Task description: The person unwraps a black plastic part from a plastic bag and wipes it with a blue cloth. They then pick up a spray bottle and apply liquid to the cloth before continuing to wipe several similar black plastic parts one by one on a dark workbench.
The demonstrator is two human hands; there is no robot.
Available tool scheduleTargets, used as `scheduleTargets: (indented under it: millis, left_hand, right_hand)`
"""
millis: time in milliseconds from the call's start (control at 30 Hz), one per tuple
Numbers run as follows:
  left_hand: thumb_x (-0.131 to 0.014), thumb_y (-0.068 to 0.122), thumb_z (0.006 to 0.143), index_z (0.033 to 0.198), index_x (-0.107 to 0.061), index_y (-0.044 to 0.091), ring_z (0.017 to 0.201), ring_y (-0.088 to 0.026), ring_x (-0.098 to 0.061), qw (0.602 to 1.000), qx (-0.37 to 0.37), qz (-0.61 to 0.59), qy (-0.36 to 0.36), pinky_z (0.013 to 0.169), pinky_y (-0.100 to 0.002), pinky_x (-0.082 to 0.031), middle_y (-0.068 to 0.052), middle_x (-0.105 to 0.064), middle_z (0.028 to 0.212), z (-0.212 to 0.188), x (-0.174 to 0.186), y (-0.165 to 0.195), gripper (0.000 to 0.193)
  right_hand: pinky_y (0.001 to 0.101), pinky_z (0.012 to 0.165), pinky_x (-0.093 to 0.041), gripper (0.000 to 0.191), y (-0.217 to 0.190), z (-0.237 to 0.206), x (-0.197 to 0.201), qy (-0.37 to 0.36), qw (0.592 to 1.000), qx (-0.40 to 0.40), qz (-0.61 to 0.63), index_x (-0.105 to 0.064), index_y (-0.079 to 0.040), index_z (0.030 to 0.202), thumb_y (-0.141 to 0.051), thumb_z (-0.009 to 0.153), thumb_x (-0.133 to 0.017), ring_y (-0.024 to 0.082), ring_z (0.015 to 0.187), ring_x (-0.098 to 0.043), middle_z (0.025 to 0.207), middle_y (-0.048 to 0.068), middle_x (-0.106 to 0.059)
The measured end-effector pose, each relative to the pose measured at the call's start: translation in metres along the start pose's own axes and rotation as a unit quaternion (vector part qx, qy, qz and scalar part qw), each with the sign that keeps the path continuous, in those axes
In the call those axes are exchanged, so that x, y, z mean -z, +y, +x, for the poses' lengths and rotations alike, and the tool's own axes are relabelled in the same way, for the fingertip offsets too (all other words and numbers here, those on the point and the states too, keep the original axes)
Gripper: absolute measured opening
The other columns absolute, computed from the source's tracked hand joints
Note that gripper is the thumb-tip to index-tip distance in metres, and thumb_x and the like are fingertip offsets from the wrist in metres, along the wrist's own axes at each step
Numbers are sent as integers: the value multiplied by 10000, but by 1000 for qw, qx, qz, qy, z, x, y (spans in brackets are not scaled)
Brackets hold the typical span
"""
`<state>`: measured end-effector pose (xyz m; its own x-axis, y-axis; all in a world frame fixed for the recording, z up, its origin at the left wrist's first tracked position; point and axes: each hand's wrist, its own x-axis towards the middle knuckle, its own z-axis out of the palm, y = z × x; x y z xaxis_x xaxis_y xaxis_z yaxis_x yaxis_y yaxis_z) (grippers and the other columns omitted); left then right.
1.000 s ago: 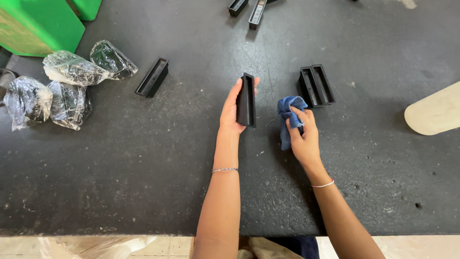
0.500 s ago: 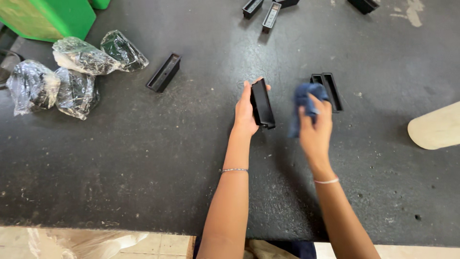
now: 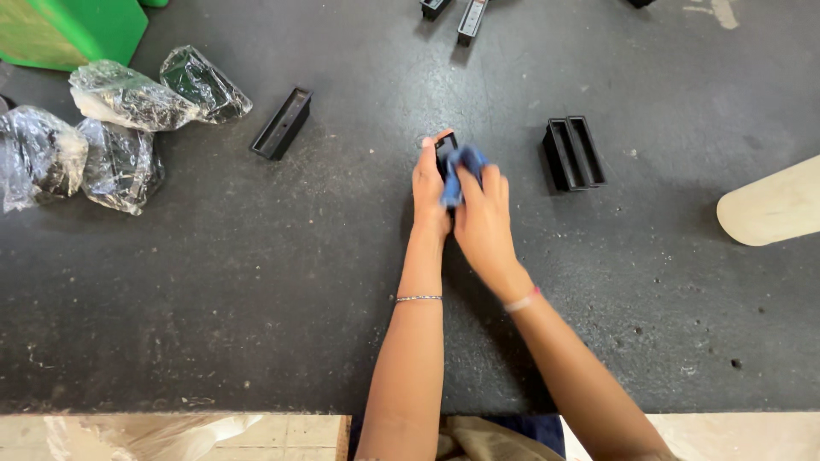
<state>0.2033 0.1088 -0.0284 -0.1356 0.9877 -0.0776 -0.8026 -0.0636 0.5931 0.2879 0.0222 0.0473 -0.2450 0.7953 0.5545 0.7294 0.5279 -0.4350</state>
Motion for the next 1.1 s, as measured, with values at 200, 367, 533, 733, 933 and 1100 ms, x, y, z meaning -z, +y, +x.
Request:
scheduleTargets:
  millis: [200,367,533,733,933,1100]
  left_hand:
    - [-475,467,1068,1294,-665,68,812,-148,-598,1000,0,17,-10,713,-305,-530,-51,-667,965,4,-2,0,497]
    - [-478,434,1048,1211,-642,74,963,-146,-661,998,48,-24,13,863,-316,-554,-34,-688,1074,3,1,4,427]
    - [-468,428,1075,1162,-662,72,944,-152,-631,999,34,6,24,835,-326,-534,-44,-657,1052,1,2,5,415]
    - [-446,418,1058,1250,-698,101,804,-124,-600,999,10,49,7,723,-292,-530,-45,-675,983,-1,0,5,448]
    - [-461,499,1038,1312,-643,89,767,-125,-606,999,0,28,19,666,-285,-525,-57,-700,996,-7,-6,8,525]
    - [-665,381,990,1375,-505,88,887,-125,-610,997,-44,43,47,765,-293,-529,-61,-677,1057,-7,0,2,509]
  right_hand:
    - [489,971,-435,551,1,-21,10,-7,1000,-9,-20,-584,39,1338,118,793,-591,451,1097,-499,1265,245,-524]
    - [479,1002,-441,521,12,42,-16,23,999,22,11,-588,21,1340,111,827,-589,444,1132,-508,1289,227,-533]
    - [483,986,-433,532,8,38,-20,27,999,29,-1,-568,26,1379,92,852,-599,437,1100,-501,1280,232,-530]
    - [490,956,-432,602,-3,-34,11,-13,999,3,-36,-549,44,1382,103,783,-578,436,1053,-493,1221,250,-510]
    - [472,947,-452,525,-5,-78,49,-74,995,-45,-48,-617,14,1261,115,748,-582,427,1051,-528,1171,223,-547]
    - [457,954,-451,454,-4,-84,71,-50,994,-99,-12,-653,6,1232,100,790,-606,426,1072,-547,1116,215,-562]
